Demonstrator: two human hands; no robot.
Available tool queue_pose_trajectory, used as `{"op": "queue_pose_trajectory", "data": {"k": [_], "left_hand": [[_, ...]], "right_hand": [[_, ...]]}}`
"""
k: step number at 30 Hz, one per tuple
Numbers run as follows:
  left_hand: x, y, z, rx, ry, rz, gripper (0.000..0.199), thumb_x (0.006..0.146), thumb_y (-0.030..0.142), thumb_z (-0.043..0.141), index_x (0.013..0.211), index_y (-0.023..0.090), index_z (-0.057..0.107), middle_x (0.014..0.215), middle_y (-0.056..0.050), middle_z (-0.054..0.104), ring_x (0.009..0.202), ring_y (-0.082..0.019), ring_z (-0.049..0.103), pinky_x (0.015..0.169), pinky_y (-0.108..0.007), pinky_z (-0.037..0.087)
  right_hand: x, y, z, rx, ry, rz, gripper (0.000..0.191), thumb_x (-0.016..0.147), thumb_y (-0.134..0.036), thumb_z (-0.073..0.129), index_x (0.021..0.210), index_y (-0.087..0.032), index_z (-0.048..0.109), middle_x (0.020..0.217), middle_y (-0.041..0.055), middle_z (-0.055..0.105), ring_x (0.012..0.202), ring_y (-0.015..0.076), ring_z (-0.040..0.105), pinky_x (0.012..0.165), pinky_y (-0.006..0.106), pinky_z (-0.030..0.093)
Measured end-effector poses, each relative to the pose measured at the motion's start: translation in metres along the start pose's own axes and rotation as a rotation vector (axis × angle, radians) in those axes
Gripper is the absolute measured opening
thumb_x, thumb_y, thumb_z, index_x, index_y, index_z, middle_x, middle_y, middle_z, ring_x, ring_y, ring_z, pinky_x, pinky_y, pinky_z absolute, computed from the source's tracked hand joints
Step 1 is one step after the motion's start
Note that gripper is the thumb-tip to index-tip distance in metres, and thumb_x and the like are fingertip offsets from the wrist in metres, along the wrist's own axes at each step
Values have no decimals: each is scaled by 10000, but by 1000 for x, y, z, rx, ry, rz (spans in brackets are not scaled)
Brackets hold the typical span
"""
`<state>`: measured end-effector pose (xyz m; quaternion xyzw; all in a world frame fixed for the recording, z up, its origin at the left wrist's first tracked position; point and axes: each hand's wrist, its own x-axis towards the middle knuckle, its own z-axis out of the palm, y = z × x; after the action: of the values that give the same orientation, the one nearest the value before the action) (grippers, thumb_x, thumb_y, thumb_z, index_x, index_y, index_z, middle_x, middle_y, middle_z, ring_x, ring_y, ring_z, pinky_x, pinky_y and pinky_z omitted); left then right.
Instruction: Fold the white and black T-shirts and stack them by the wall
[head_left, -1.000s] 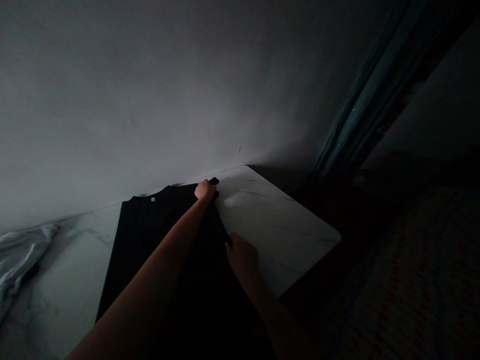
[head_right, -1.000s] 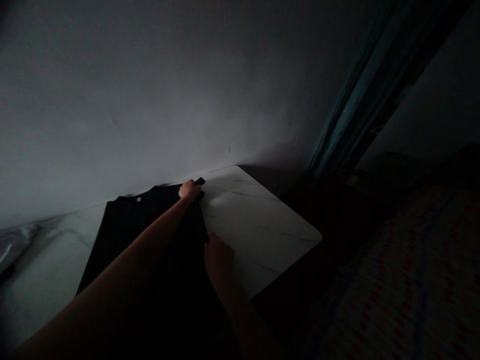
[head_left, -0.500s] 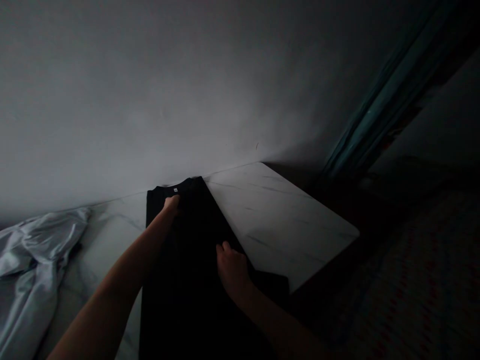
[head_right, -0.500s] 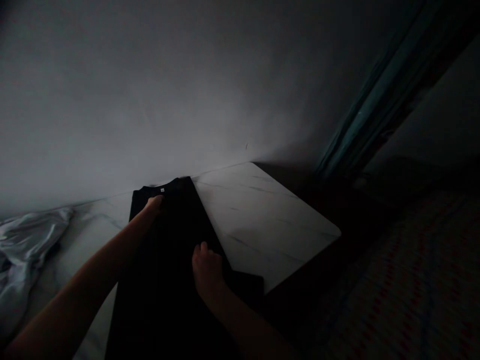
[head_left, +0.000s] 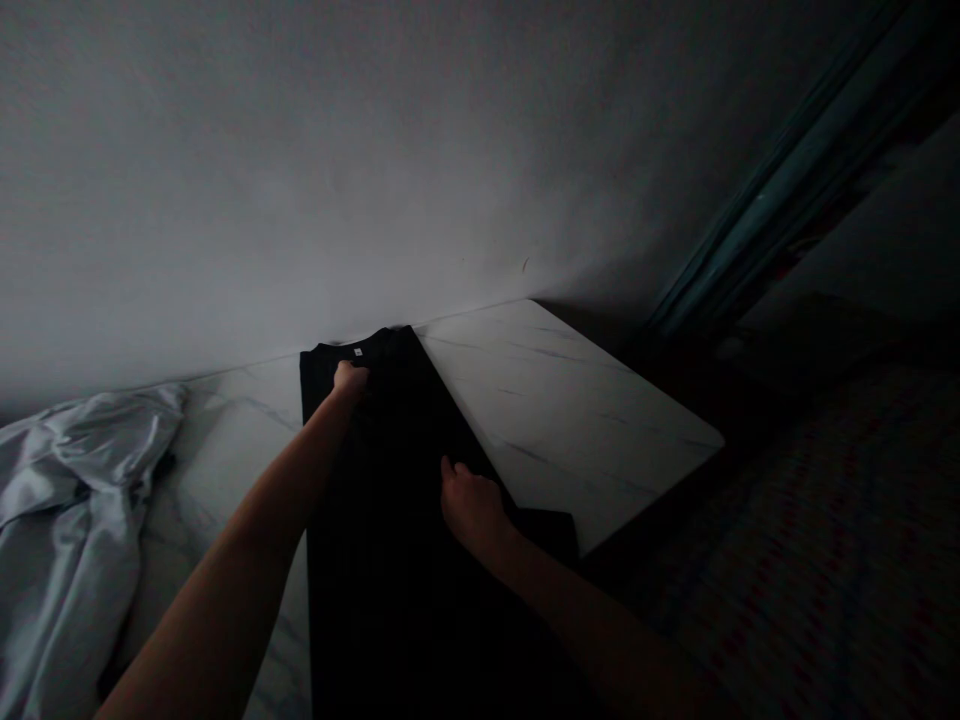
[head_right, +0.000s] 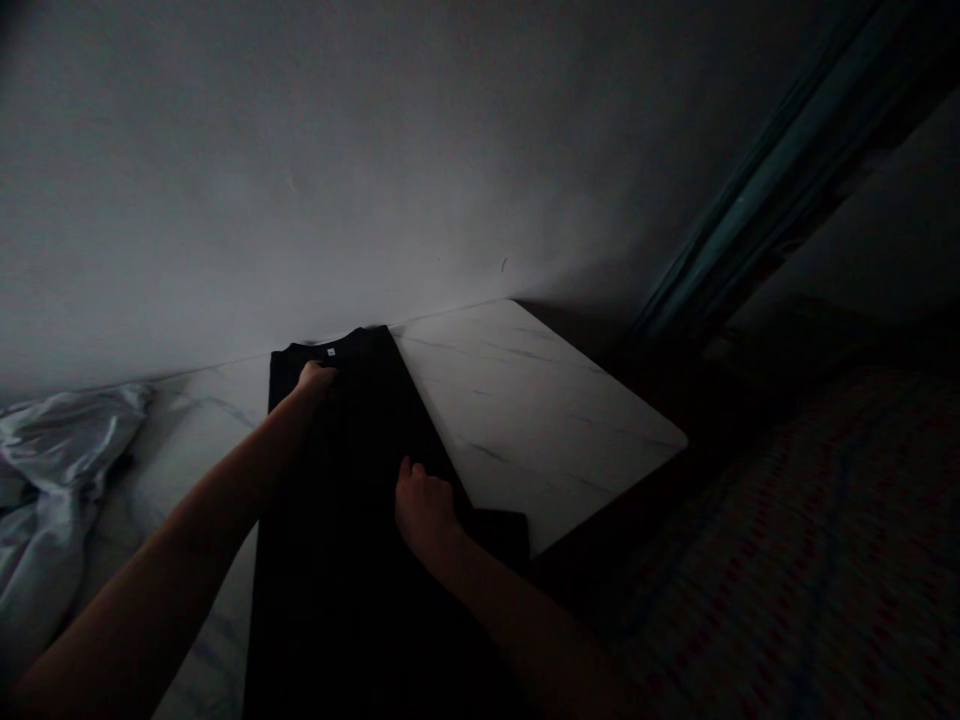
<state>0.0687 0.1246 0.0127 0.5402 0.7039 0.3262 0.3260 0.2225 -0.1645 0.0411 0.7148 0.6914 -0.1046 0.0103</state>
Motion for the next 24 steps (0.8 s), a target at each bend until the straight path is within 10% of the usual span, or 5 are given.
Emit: {"op": "queue_pose_trajectory", "data": {"k": [7,13,18,24], "left_hand": [[4,11,-10,168,-11,-4,535,674,167,697,1194,147,573,1079,-195,689,940,-353,687,699,-398,569],[18,49,-4,662,70,303,425,832,308,596,1224,145,607,1294,-232,609,1227,-406,555,963,-486,472],[46,81,33,715,13,418,428,940,446,484,1234,176,636,1305,-187,630,1242,-340,557,1011,-425,436],[80,88,71,775,-26,435,354,897,413,576,1129,171,687,1304,-210,630,1282,-389,502,1019,-499,387]], "right_hand": [[-8,18,-20,44,-144,-156,550,925,-204,585,1441,-40,483,1058,227,729,935,301,736,735,358,594],[42,35,-50,60,-90,-253,379,1007,-395,485,918,-156,766,959,139,749,898,250,726,768,316,555],[127,28,-39,9,231,-316,332,978,-144,480,1255,-62,644,1300,213,627,1229,246,588,1036,344,472],[168,17,1,79,297,-344,504,988,-190,450,1447,15,454,1550,241,355,1458,291,338,1186,439,330]]}}
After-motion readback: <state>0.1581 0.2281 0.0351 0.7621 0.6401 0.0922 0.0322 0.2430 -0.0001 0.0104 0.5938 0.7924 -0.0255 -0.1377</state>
